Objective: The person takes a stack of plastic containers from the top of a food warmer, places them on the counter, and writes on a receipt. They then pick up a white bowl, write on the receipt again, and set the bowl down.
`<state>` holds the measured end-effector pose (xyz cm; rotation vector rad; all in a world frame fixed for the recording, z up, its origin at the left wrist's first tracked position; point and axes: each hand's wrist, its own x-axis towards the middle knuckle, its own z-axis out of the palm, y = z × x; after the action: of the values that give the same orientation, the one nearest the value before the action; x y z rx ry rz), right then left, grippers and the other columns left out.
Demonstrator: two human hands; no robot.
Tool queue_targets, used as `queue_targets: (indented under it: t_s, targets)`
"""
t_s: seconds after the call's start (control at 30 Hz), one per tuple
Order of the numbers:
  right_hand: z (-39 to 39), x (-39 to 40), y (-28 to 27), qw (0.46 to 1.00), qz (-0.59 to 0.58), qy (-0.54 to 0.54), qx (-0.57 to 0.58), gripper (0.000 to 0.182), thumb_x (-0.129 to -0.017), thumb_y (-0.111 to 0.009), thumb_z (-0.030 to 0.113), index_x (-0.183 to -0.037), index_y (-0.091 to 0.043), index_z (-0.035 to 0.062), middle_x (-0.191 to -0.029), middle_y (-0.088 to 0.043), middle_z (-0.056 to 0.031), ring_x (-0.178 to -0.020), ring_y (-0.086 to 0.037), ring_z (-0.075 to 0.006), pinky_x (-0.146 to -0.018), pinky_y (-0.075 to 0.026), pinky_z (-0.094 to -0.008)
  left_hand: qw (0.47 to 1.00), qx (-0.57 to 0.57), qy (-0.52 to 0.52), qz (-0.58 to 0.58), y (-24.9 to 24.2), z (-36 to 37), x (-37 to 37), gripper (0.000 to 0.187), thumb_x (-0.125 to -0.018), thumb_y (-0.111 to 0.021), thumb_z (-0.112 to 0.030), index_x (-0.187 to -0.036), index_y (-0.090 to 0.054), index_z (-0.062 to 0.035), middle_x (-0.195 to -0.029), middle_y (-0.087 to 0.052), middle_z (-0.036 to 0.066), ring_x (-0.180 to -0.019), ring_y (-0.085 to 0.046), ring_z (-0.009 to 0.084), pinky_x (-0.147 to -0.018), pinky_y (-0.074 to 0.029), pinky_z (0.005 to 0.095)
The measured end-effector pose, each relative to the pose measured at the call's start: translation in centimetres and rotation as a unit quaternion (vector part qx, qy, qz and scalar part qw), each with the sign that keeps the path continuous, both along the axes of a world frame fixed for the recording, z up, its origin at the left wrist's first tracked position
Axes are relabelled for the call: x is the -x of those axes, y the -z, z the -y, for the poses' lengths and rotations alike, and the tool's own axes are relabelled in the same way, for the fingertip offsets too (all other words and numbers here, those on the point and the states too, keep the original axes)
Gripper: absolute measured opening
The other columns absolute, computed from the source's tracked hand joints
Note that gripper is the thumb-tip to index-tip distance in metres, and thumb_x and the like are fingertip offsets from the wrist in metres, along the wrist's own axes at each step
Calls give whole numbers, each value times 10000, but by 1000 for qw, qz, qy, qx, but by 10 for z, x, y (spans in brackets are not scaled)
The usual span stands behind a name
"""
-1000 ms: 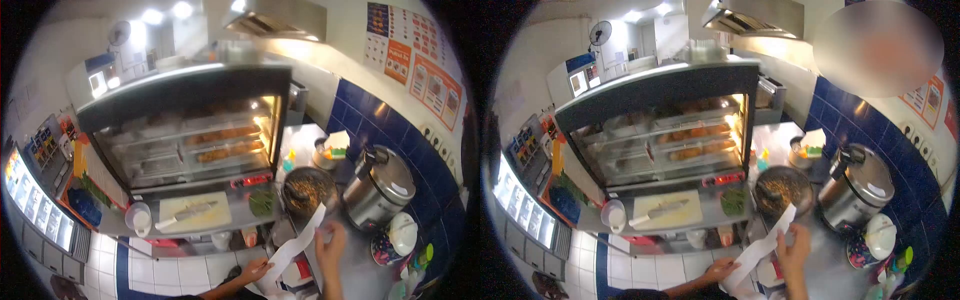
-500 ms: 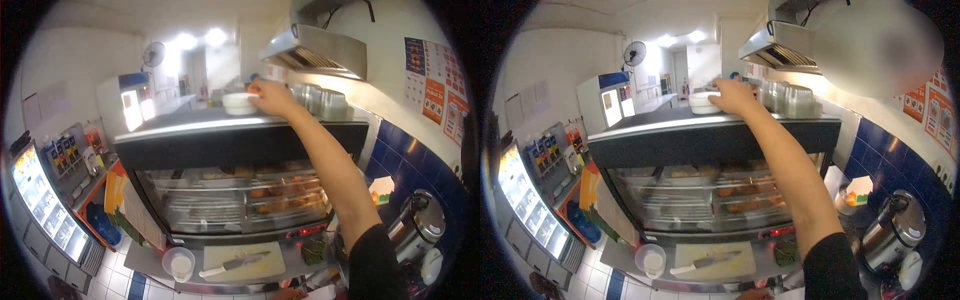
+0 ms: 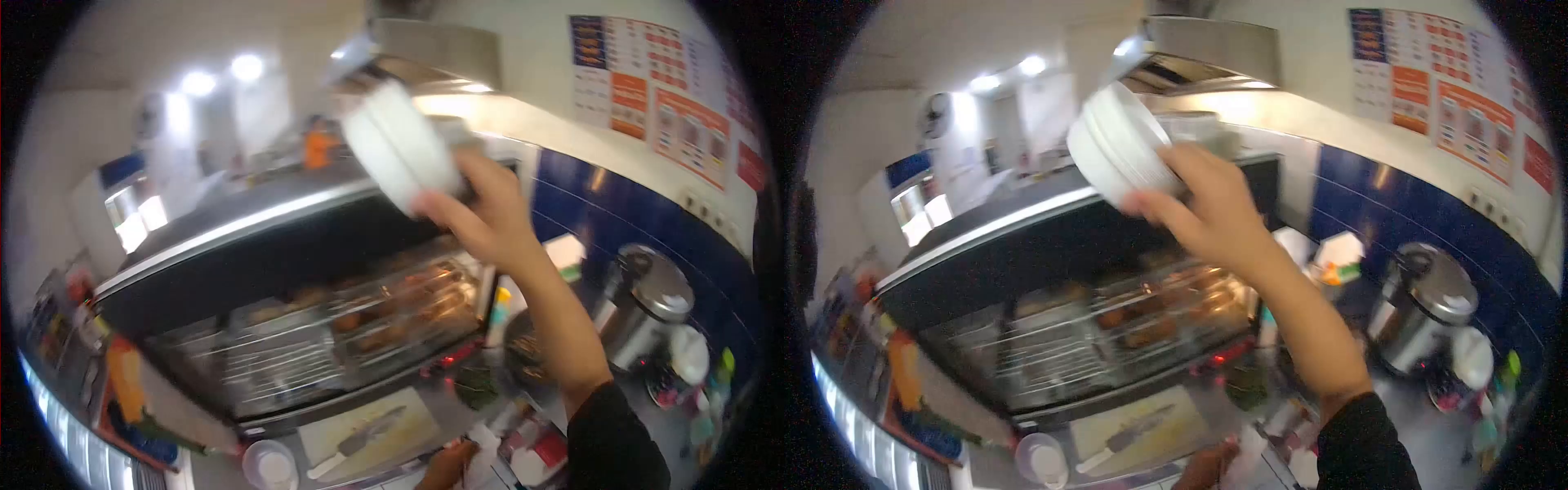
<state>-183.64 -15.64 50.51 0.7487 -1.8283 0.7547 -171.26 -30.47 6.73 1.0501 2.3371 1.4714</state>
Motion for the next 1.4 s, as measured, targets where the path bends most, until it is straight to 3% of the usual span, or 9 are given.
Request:
queue_targets:
  t_s: [0.07,0.13,0.2,0.27,0.3,0.43,0.63,0.97,1.4]
  targets:
    - [-49,-89,60,996,29,50,74,323,-804,-771,155,-1050,-635,-4,-860,-658,-86,-773,-617,-164,-684,-474,-311,996,-82,9,31,-13,-15,0,200,-939,-636,-229,-976,-648,-34,-932,-679,205,-816,-658,398,-708,-515,409]
    - [-80,-172,133,923,210,25,320,257,-880,-747,174,-1030,-652,-12,-886,-650,-18,-818,-593,-111,-725,-484,-280,981,-182,-29,-59,-24,-43,5,158,-944,-621,-156,-1008,-675,-22,-1030,-697,196,-891,-698,291,-785,-526,347]
    - [-98,-245,199,872,271,132,385,233,-903,-727,152,-1065,-659,-2,-928,-654,-25,-805,-589,-71,-702,-490,-237,965,-248,8,80,-48,-74,-3,161,-933,-634,-141,-1016,-697,-17,-1093,-705,175,-990,-680,203,-850,-519,318]
    - [-89,-320,238,810,293,182,475,221,-904,-723,134,-1063,-658,-6,-925,-658,-30,-791,-598,-76,-698,-499,-241,984,-97,52,138,-112,-98,-26,317,-939,-668,-261,-1132,-678,-10,-1157,-689,146,-1101,-627,181,-940,-486,325]
    - [-80,-357,253,775,301,200,518,215,-904,-720,125,-1062,-658,-7,-923,-659,-32,-783,-602,-79,-696,-503,-244,972,-133,123,149,-121,-114,-44,436,-929,-680,-336,-1185,-642,15,-1185,-673,158,-1126,-617,206,-973,-467,333]
    - [-46,-480,256,800,256,374,393,183,-861,-745,76,-996,-664,-14,-856,-670,-97,-638,-644,-129,-592,-512,-268,865,-166,383,277,-122,-171,-142,984,-818,-714,-593,-1431,-357,89,-1436,-467,230,-1347,-450,294,-1120,-328,379]
    - [-5,-623,274,749,188,521,364,197,-831,-763,66,-976,-665,-25,-736,-652,-95,-609,-659,-161,-490,-469,-276,704,-41,612,358,-137,-209,-306,1241,-677,-769,-655,-1495,-214,96,-1480,-396,240,-1401,-374,321,-1151,-277,400]
    - [24,-720,274,716,98,538,434,207,-857,-745,71,-1013,-674,-46,-752,-676,-95,-585,-662,-131,-476,-462,-246,674,124,649,330,-150,-213,-411,1309,-628,-773,-749,-1483,-257,98,-1457,-413,230,-1370,-409,301,-1125,-316,386]
    - [15,-741,278,699,65,515,492,165,-875,-712,54,-999,-674,-48,-740,-674,-92,-556,-634,-113,-485,-445,-234,670,141,666,297,-154,-230,-438,1307,-630,-739,-788,-1469,-285,105,-1405,-470,248,-1313,-480,318,-1098,-356,382]
